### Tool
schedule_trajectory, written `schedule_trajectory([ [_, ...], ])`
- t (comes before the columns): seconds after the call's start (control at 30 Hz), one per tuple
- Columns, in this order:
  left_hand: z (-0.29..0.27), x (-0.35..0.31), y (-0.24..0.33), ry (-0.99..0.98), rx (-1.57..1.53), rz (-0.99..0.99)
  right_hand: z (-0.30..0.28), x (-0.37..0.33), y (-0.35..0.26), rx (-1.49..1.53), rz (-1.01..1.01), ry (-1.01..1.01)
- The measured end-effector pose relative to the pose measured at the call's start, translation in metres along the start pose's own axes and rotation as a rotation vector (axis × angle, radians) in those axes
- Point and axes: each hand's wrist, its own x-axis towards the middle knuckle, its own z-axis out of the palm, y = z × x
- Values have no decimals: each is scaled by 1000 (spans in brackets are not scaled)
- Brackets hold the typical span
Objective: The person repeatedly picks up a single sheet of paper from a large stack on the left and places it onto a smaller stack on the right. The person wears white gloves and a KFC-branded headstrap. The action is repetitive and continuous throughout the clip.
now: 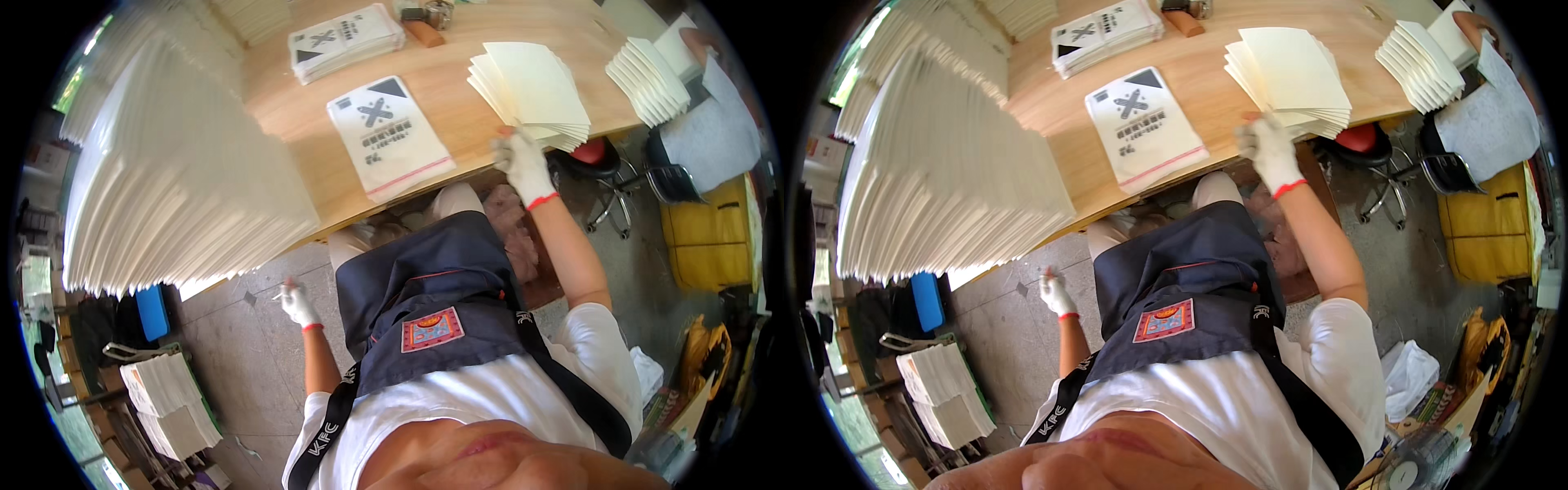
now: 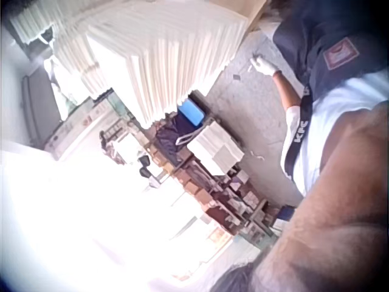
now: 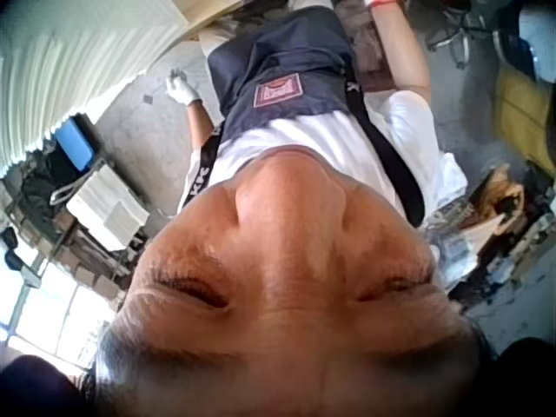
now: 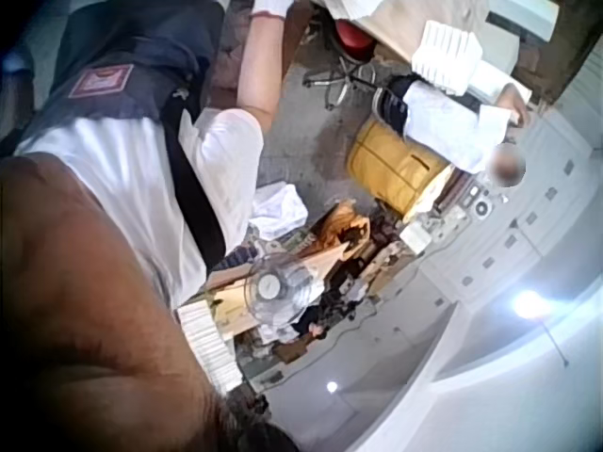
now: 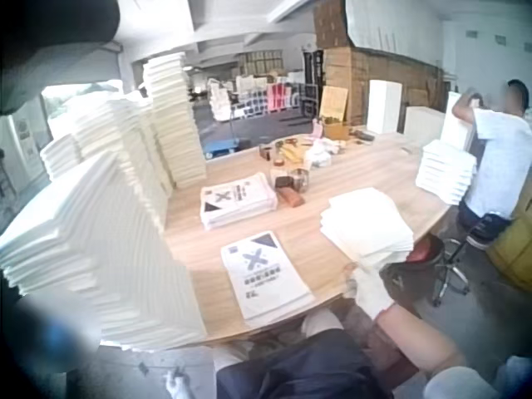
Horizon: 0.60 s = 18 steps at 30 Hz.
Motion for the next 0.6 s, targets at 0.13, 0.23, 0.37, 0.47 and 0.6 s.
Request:
schedule_trajectory([
  [0.13, 63, -60, -3, -272, 562, 112, -89, 33, -14, 75, 148, 154],
  [0.23, 102, -74, 19, -447, 549, 271, -93, 45, -22, 99, 212, 116],
  [0.37, 124, -72, 37, -582, 750, 577, -60, 37, -29, 85, 118, 156],
  [0.47, 129, -77, 41, -605, 724, 549, -76, 49, -27, 93, 193, 64],
  [0.6, 119, -80, 26, -612, 747, 487, -73, 52, -22, 213, 143, 60],
])
